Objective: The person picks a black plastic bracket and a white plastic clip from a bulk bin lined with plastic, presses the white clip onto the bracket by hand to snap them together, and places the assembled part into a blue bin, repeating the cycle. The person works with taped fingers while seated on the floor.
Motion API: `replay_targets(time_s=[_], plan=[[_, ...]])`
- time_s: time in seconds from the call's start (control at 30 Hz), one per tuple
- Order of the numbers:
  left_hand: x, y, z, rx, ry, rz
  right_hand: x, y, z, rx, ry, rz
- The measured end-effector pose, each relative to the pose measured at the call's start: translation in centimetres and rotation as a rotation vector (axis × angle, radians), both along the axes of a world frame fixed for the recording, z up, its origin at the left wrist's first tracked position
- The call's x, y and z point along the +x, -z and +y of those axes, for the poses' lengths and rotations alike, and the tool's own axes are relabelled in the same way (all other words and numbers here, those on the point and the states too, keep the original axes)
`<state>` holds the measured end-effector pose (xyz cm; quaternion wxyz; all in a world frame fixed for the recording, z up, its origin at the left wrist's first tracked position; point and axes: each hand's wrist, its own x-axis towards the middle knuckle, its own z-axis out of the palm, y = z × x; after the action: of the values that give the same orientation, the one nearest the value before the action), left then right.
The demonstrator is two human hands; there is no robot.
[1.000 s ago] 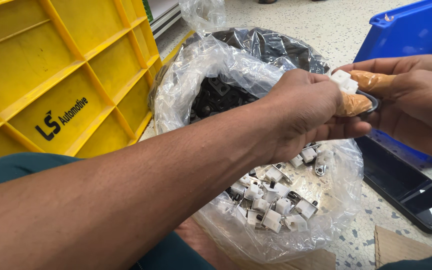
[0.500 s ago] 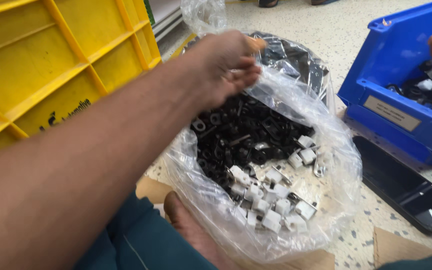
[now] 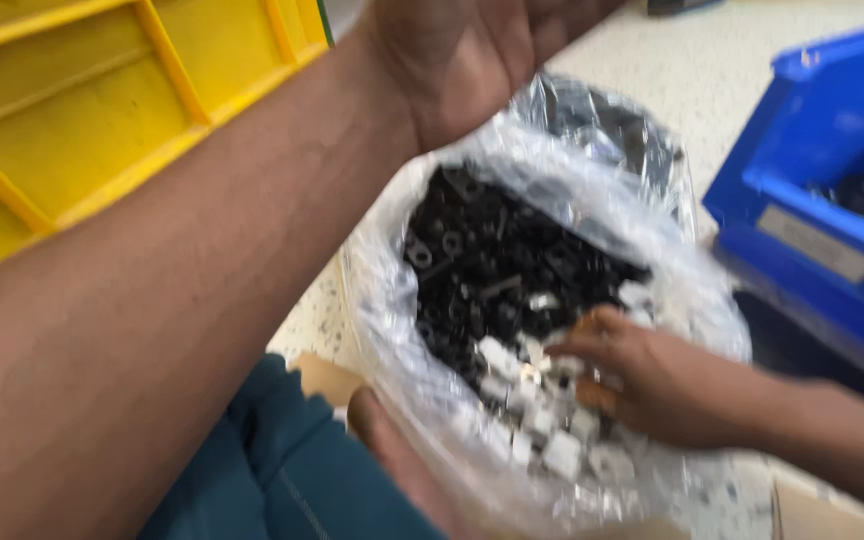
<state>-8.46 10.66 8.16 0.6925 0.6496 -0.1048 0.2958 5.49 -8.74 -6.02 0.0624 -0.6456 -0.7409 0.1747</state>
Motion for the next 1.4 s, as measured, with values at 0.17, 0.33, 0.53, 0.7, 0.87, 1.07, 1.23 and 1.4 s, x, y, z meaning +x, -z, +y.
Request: replay_targets(time_s=[0.17,0.33,0.53,0.7,0.87,1.07,1.23,1.4], plan=[[0.2,3.7,-1.3,0.636,-0.865,1.078,2.3,2.8,0.2,-0.046,-0.008,0.038],[0.8,9.6,-4.2,1.085,-0.869,1.142,3.2,3.7,1.3,-0.018,-0.077,0.066],[0.2,9.7,-6.4,1.120,-0.835,1.168,3.7,4.4,1.3,-0.020,-0.119,0.101],[1.6,6.3,-5.3,0.744,-0.939,1.040,2.5,2.8,0.5,-0.109,0.112,0.106],[0.5,2.6,-4.9,-0.027,-0.620,0.791,1.8,0.3,1.0,0.023,0.263,0.303],[-0.1,1.9,-5.5,-0.513,-0.347,0.506,2.9,-4.2,0.0,0.002,0.512,0.808],[0.9,2.9,-5.1,-0.547,-0.180,0.427,4.2,-7.9,-0.8,0.118,0.611,1.180],[2.1,3.7,-6.8,-0.485,-0.088,0.418,4.5,-9.5,-1.4,0.260,0.380,1.207]])
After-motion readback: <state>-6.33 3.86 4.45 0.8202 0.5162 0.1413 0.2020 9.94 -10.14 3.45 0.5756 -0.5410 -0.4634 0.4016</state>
